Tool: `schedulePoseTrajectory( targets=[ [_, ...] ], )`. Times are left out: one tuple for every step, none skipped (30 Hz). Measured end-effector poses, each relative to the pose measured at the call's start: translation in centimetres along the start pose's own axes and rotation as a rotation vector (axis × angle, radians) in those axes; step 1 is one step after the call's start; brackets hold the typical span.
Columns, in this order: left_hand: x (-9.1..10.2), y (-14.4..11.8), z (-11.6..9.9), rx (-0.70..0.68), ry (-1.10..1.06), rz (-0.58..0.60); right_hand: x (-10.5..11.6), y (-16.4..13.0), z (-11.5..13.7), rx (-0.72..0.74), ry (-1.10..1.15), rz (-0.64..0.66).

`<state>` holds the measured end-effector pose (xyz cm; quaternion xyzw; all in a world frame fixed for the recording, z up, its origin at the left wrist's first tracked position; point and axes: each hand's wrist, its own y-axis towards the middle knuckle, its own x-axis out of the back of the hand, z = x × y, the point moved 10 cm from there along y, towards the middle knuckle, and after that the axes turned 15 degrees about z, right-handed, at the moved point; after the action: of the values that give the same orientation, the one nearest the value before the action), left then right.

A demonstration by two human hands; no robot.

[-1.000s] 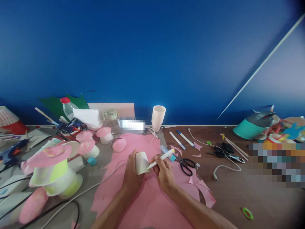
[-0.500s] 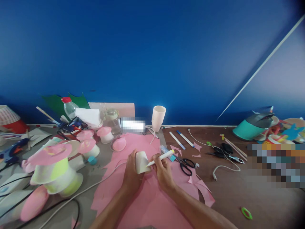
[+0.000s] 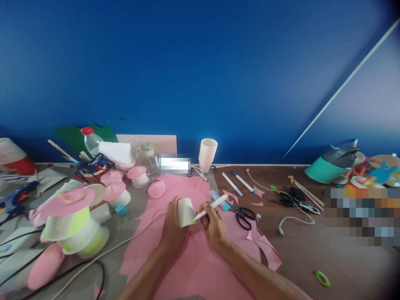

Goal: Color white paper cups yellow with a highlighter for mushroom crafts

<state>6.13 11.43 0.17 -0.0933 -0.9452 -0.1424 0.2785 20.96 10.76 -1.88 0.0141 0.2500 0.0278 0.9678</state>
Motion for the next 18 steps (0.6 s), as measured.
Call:
schedulePoseTrajectory(
  targets=[
    [0.01,0.01,-0.02,0.003,-0.001,0.001,-0.11,-0.02,0.06,0.000,-0.003,0.005],
    [0.02,0.02,-0.02,0.008,-0.005,0.003,-0.22,-0.06,0.15,0.000,-0.010,0.009],
    [0.01,0.03,-0.04,0.012,-0.011,0.006,-0.33,-0.10,0.25,-0.002,-0.019,0.011],
    [0.02,0.03,-0.06,0.014,-0.019,0.007,-0.43,-0.13,0.34,-0.004,-0.028,0.013],
    [0.05,0.02,-0.09,0.013,-0.027,0.003,-0.53,-0.16,0.41,-0.008,-0.036,0.014],
    [0.11,0.00,-0.09,0.014,-0.032,-0.003,-0.57,-0.17,0.47,-0.010,-0.040,0.009],
    [0.17,-0.02,-0.04,0.018,-0.036,-0.012,-0.51,-0.18,0.48,-0.014,-0.037,-0.002],
    [0.23,-0.05,0.07,0.024,-0.036,-0.021,-0.38,-0.18,0.47,-0.017,-0.028,-0.020],
    [0.26,-0.07,0.20,0.029,-0.036,-0.027,-0.23,-0.17,0.40,-0.022,-0.013,-0.037],
    [0.25,-0.07,0.34,0.034,-0.038,-0.029,-0.12,-0.14,0.31,-0.027,0.004,-0.049],
    [0.22,-0.07,0.47,0.037,-0.040,-0.028,-0.06,-0.09,0.20,-0.032,0.019,-0.054],
    [0.21,-0.07,0.54,0.034,-0.043,-0.027,-0.05,-0.03,0.11,-0.036,0.031,-0.052],
    [0.22,-0.07,0.57,0.030,-0.046,-0.028,-0.08,0.03,0.06,-0.037,0.035,-0.046],
    [0.23,-0.07,0.58,0.026,-0.049,-0.028,-0.09,0.05,0.06,-0.035,0.036,-0.042],
    [0.24,-0.07,0.59,0.025,-0.051,-0.028,-0.07,0.05,0.08,-0.030,0.035,-0.041],
    [0.26,-0.08,0.60,0.028,-0.053,-0.029,-0.06,0.02,0.12,-0.024,0.033,-0.041],
    [0.26,-0.08,0.63,0.035,-0.054,-0.026,-0.06,-0.01,0.14,-0.019,0.033,-0.040],
    [0.23,-0.08,0.66,0.042,-0.055,-0.022,-0.09,-0.05,0.13,-0.016,0.035,-0.037]
  ],
)
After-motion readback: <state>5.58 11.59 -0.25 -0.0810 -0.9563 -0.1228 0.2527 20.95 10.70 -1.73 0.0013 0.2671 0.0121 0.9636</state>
